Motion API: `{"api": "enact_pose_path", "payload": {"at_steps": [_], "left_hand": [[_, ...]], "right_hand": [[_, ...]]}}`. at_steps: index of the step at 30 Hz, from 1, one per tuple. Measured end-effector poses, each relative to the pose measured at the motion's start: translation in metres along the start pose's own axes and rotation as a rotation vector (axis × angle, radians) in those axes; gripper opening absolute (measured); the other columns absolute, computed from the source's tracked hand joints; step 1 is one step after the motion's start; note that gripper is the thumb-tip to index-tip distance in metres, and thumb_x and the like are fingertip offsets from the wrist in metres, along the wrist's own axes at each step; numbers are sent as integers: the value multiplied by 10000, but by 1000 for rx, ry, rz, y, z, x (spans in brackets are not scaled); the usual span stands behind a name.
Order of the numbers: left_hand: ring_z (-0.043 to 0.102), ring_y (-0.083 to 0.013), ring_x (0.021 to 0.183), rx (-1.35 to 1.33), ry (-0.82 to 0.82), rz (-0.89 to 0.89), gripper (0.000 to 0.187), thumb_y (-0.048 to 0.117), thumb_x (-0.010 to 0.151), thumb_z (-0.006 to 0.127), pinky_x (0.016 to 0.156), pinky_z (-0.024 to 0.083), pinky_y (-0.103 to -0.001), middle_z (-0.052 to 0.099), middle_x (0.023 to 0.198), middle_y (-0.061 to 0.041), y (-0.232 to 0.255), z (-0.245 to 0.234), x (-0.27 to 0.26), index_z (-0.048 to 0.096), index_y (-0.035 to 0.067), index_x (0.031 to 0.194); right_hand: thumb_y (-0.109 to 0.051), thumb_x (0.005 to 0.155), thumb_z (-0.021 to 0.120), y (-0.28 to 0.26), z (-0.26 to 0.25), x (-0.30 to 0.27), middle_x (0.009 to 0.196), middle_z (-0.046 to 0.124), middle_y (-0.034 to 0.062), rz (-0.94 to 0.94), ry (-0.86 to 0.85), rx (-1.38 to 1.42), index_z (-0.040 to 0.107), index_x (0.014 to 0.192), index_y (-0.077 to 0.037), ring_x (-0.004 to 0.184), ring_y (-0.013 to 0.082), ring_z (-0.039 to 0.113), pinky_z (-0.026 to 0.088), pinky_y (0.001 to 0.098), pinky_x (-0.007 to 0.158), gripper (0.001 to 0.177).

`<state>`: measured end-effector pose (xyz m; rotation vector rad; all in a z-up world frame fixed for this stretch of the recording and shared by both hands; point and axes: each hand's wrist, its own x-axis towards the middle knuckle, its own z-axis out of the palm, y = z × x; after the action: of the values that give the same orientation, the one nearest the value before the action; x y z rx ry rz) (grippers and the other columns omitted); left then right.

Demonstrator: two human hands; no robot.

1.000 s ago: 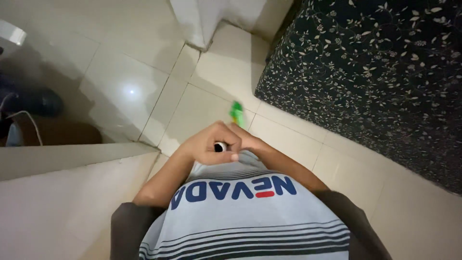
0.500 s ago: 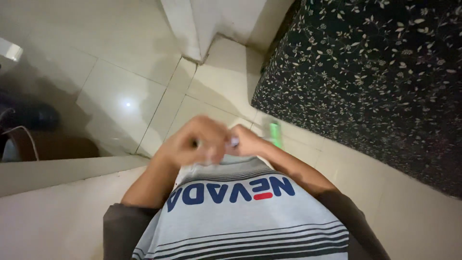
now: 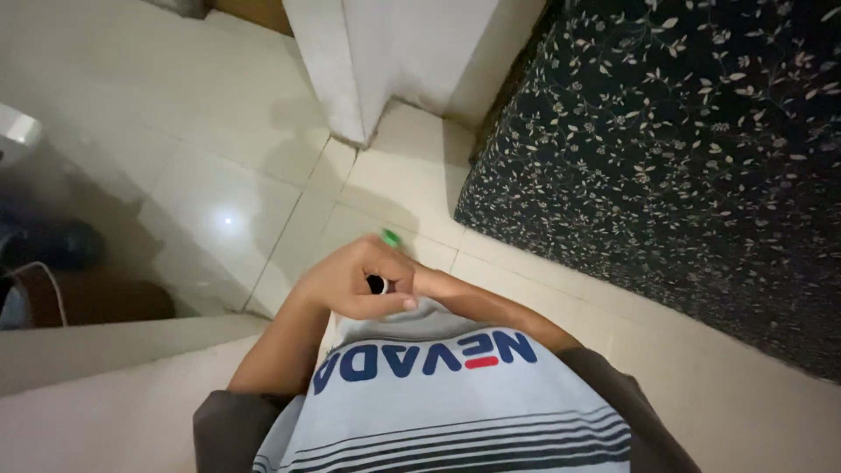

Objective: Assembling a green and white cleaning mop from separate components while sitting on the floor.

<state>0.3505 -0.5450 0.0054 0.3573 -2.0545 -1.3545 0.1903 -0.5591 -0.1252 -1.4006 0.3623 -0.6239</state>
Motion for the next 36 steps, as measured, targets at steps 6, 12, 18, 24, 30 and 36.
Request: {"api": "enact_pose_path", "payload": {"at_steps": [6, 12, 18, 24, 30, 36], "left_hand": [[522, -89, 510, -391, 100, -282, 342, 289, 938, 635, 473, 398, -270, 589, 580, -25, -103, -19, -31, 645, 49, 695], [512, -173, 522, -409, 223, 74, 573, 433, 1037, 628, 683, 500, -385, 520, 539, -17, -56, -96, -41, 509, 105, 583], [578, -193, 530, -242, -97, 405, 454, 400, 957, 708, 629, 523, -381, 519, 530, 30, 73, -154, -30, 634, 104, 622], [558, -282, 582, 295, -83, 124, 380, 193, 903, 736, 580, 448, -376, 508, 592, -87, -24, -167, -68, 513, 75, 618], [521, -245, 521, 123, 29, -32, 387, 170, 911, 713, 532, 404, -358, 492, 548, -83, -43, -192, -96, 511, 61, 598], [503, -176, 443, -321, 114, -201, 326, 214, 887, 633, 455, 379, -315, 550, 517, -47, -82, -209, -108, 564, 80, 598]], "right_hand": [[-120, 849, 653, 78, -29, -18, 871, 739, -33, 321, 226, -194, 744, 955, -71, 797, 62, 658, 525, 267, 700, 147], [-242, 850, 767, 73, -21, 42, 580, 632, 92, 409, 237, -635, 696, 724, -14, 522, 141, 585, 496, 356, 552, 269], [-254, 800, 790, -1, 40, 152, 889, 744, 118, 87, -5, -595, 754, 1021, -91, 861, 154, 702, 531, 332, 700, 277], [-241, 797, 779, 20, 47, 189, 940, 744, 109, 87, 23, -477, 733, 1040, -88, 906, 146, 700, 542, 324, 739, 291], [-227, 792, 766, 51, 34, 220, 1001, 745, 99, 93, 28, -366, 708, 1063, -85, 959, 136, 697, 555, 316, 785, 311], [-201, 799, 733, 104, 5, 211, 937, 810, 68, 272, 126, -349, 793, 1009, -87, 943, 137, 761, 584, 302, 823, 246]]}}
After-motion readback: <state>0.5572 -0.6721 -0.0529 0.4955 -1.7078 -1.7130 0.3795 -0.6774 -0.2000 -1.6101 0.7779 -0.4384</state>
